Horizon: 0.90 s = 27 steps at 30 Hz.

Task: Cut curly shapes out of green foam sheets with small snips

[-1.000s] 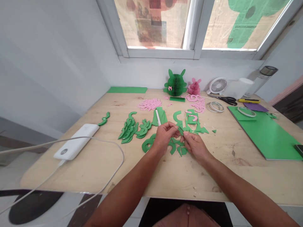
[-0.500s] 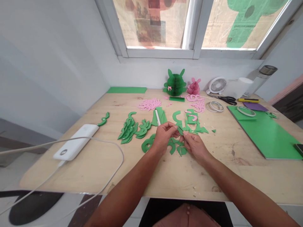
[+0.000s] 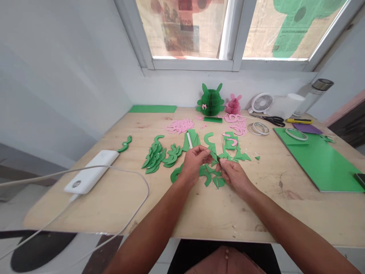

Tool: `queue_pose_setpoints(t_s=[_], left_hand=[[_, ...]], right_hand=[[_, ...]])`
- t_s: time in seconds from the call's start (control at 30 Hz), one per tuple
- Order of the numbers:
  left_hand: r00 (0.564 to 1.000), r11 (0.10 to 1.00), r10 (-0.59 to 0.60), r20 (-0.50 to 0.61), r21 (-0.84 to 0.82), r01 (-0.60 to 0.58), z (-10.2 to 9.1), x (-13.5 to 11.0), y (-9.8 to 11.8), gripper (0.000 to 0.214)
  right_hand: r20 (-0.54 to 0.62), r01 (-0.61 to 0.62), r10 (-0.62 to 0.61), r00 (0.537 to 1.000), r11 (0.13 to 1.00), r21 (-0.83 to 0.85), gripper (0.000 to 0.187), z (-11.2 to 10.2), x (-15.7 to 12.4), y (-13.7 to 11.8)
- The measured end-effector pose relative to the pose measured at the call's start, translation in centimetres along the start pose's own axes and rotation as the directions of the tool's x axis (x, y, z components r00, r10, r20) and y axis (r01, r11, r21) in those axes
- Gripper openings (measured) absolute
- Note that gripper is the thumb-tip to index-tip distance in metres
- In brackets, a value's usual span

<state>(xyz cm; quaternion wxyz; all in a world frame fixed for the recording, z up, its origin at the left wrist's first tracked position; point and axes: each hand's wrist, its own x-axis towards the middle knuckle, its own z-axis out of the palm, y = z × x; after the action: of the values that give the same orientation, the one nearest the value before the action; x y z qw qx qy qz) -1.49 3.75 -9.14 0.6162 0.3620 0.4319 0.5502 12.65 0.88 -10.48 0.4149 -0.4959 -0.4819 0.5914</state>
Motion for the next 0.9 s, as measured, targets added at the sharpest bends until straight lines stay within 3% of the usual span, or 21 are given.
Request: queue_pose_setpoints(t_s=[0.27,0.4,0.53,0.63,0.8,0.9], left_hand=[[0.998,0.999,-0.040,0.043,-0.005,0.040,-1.1,0.5,0.8,0.021],[0.980,0.995,-0.088,0.178,0.068,0.077,-1.2,0.3,0.9,0.018],[0.923,0.975,-0.147,0.355,0.210,0.075,-1.1,-0.1,0.9,0.015],[0.890,0.958,-0.164,0.426,0.283,0.041,-1.0,-0.2,0.6,0.013],[0.950,0.967,-0.070,0.306,0.256,-0.011,-0.6,-0.1,0.3,0.014],[0.963,0.970,-0.091,0.254,0.242,0.028,-0.3,-0.2,0.2,0.018]], right_hand=[[-0.050,-0.020,0.024,0.998,0.997,0.080,0.047,-0.5,0.2,0.1],[-0.091,0.035,-0.022,0.996,0.989,0.143,0.043,-0.6,0.2,-0.2],[-0.131,0.073,-0.052,0.990,0.985,0.159,0.037,-0.5,0.2,-0.5],[-0.169,0.068,-0.044,0.985,0.988,0.137,0.037,-0.6,0.4,-0.3],[-0.218,0.073,-0.051,0.975,0.993,0.094,0.036,-0.7,0.6,0.1],[-0.264,0.086,-0.064,0.962,0.993,0.075,0.037,-0.8,0.7,0.3]])
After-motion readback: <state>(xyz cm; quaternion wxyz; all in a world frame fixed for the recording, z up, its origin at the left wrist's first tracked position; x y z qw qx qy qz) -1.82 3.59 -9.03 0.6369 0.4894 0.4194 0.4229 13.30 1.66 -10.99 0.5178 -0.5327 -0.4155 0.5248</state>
